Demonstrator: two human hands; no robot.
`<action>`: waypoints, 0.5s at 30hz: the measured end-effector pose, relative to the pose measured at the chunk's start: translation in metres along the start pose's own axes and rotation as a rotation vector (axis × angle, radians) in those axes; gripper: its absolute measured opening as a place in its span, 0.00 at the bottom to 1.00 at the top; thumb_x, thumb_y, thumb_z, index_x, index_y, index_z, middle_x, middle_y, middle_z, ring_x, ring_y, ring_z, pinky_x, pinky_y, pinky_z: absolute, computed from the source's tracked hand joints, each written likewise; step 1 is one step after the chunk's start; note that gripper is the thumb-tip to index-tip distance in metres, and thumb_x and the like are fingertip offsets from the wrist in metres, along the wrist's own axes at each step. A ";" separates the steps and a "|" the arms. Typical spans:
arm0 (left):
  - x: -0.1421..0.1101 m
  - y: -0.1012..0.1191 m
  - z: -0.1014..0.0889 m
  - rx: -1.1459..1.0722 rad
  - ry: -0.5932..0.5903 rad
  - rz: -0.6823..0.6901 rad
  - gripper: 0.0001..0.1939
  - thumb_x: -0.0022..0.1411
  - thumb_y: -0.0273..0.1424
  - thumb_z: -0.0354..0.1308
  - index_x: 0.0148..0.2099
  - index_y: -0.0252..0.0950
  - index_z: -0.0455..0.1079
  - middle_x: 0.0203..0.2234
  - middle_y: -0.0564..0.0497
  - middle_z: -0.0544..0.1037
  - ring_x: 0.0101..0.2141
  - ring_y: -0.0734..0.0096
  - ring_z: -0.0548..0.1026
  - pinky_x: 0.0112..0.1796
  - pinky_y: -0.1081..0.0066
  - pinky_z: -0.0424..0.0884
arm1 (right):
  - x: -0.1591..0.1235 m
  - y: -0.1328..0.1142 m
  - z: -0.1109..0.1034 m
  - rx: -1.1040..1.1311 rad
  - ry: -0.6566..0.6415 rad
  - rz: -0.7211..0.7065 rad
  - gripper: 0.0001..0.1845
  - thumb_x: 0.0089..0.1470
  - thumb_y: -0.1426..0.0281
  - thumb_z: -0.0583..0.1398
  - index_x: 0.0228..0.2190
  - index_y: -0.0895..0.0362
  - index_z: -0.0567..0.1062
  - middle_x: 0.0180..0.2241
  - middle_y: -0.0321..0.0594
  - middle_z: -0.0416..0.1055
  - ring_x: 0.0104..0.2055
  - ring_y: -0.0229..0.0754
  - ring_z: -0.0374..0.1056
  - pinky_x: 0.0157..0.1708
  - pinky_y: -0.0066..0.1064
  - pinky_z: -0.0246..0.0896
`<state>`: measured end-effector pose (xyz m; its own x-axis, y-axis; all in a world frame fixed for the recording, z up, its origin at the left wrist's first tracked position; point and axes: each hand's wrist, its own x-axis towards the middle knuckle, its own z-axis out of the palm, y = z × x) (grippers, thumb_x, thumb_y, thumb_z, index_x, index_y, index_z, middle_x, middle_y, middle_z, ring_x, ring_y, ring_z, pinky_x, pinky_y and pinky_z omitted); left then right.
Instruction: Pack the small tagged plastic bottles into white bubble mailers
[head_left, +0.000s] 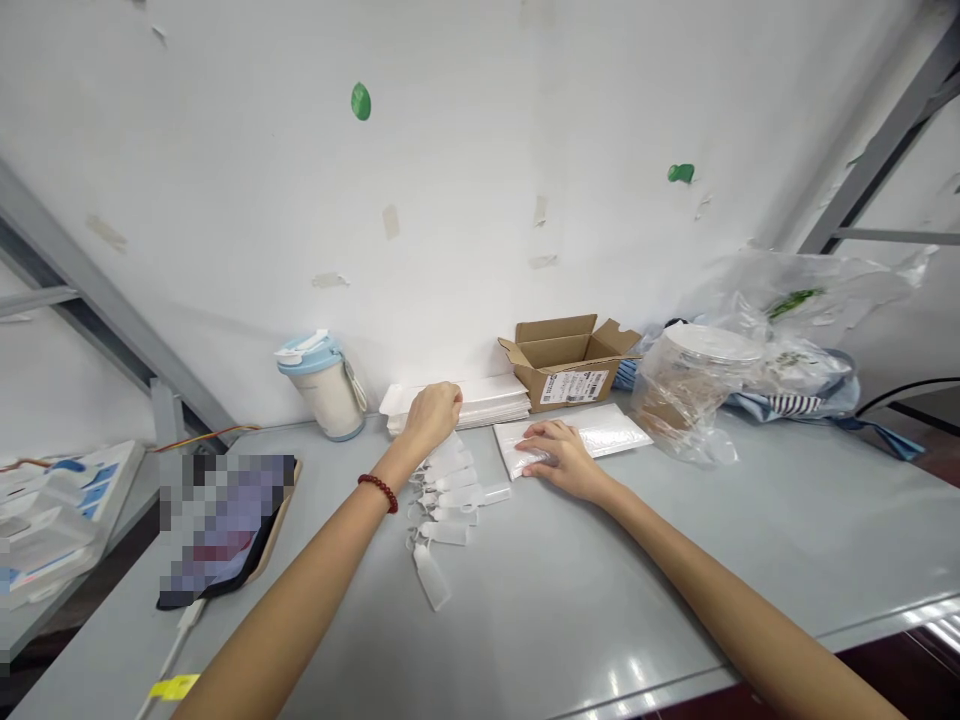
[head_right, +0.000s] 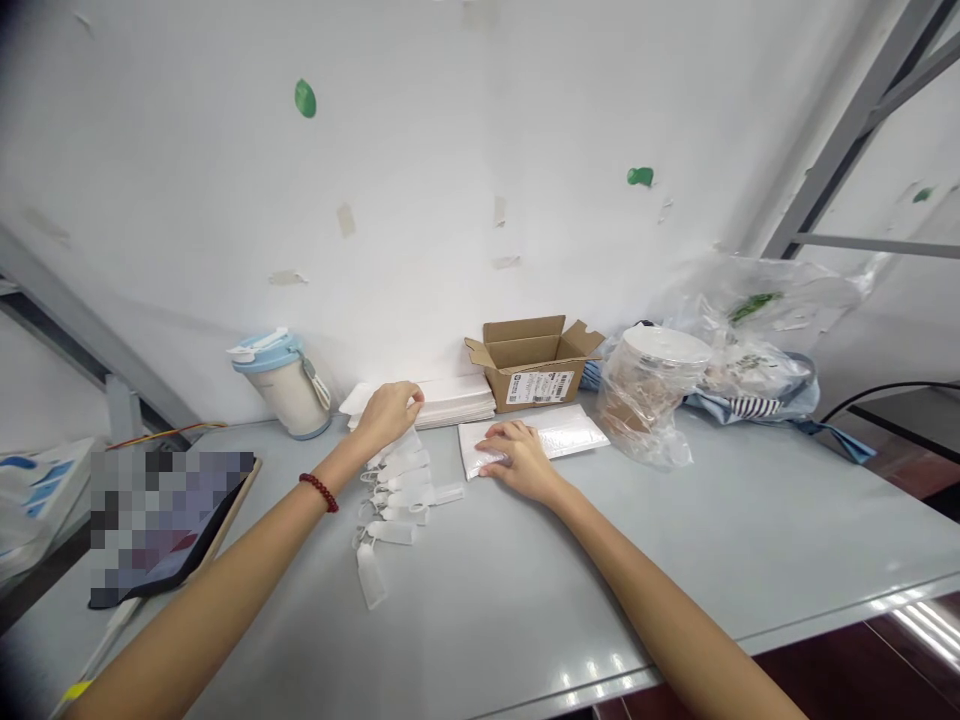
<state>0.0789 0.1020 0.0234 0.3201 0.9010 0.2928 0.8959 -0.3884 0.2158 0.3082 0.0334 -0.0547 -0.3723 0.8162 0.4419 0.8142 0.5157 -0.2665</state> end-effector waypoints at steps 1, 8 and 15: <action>-0.002 0.001 -0.004 0.007 0.028 -0.003 0.11 0.58 0.25 0.49 0.36 0.34 0.73 0.34 0.43 0.78 0.38 0.60 0.74 0.38 0.68 0.66 | 0.000 -0.001 0.000 0.004 0.000 0.007 0.16 0.48 0.60 0.63 0.40 0.49 0.76 0.43 0.41 0.70 0.47 0.45 0.63 0.44 0.39 0.58; -0.044 0.000 -0.024 -0.124 0.399 -0.029 0.11 0.65 0.28 0.44 0.43 0.33 0.67 0.38 0.43 0.75 0.40 0.62 0.73 0.42 0.66 0.66 | 0.002 -0.002 -0.002 0.069 -0.031 0.056 0.18 0.44 0.60 0.66 0.39 0.51 0.76 0.44 0.42 0.70 0.48 0.48 0.62 0.46 0.43 0.57; -0.094 0.000 -0.001 -0.347 0.613 0.012 0.10 0.64 0.31 0.47 0.44 0.35 0.67 0.41 0.45 0.75 0.42 0.68 0.74 0.45 0.69 0.68 | 0.003 0.000 -0.002 0.161 -0.041 0.054 0.19 0.43 0.58 0.66 0.38 0.51 0.76 0.44 0.42 0.69 0.49 0.49 0.62 0.48 0.46 0.53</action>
<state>0.0481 0.0173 -0.0033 0.0071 0.6647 0.7471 0.7106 -0.5289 0.4639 0.3073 0.0355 -0.0517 -0.3503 0.8521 0.3889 0.7531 0.5031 -0.4240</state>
